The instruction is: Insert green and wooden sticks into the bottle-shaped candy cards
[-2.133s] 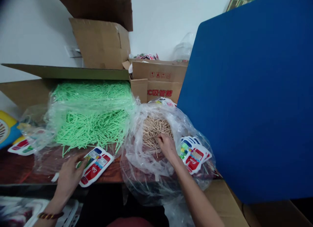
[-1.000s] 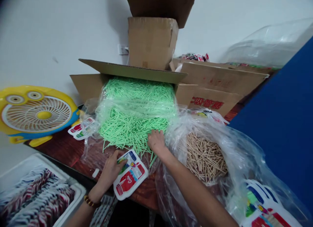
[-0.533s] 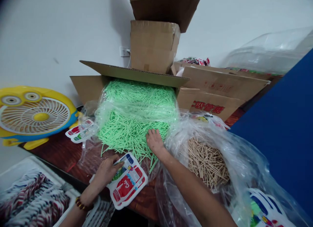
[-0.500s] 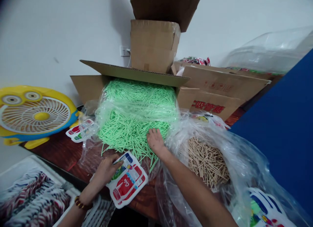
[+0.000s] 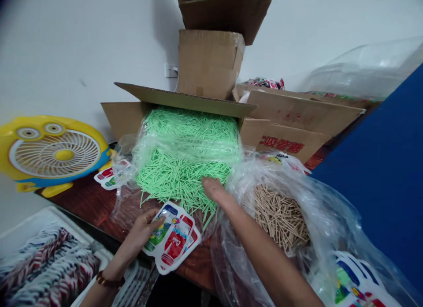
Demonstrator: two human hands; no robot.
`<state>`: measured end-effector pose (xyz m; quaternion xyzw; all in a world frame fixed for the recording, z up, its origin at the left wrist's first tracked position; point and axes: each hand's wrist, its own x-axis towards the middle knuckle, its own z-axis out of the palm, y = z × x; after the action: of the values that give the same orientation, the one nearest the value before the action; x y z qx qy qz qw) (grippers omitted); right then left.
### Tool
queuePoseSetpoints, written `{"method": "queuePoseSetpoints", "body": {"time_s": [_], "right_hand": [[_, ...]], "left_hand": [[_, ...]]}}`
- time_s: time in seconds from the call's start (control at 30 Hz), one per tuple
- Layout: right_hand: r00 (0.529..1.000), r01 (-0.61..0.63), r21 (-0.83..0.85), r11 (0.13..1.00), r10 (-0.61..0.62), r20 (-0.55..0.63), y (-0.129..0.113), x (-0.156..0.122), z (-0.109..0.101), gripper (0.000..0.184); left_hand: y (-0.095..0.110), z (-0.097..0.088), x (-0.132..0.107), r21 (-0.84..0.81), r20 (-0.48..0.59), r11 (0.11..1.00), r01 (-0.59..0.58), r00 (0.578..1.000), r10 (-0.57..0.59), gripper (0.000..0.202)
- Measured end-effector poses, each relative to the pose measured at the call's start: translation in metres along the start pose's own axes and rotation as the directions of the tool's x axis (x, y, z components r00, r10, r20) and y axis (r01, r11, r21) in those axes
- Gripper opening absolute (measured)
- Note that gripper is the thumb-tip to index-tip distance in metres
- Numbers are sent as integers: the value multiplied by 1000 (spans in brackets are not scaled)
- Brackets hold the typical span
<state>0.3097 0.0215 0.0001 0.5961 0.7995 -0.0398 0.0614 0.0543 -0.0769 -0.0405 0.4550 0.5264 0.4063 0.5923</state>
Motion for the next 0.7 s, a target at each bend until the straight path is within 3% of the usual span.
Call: {"method": "queuePoseSetpoints", "body": {"time_s": [0.17,0.4,0.7], "right_hand": [[995,3,23,1000,-5,97,-1,-2,7,40],[990,37,24,999,-40,132,-7,-13,5,30],[996,-37,-10,999,36,-83,-20,-17,18,31]], "left_hand": [[1,3,-15,-160,-21,985,67,997,-72,31],[-9,5,-27,-187,-51,980,60,996,-71,32],[-11,11,-34,-250,-21,966,72,997,-80,31]]}}
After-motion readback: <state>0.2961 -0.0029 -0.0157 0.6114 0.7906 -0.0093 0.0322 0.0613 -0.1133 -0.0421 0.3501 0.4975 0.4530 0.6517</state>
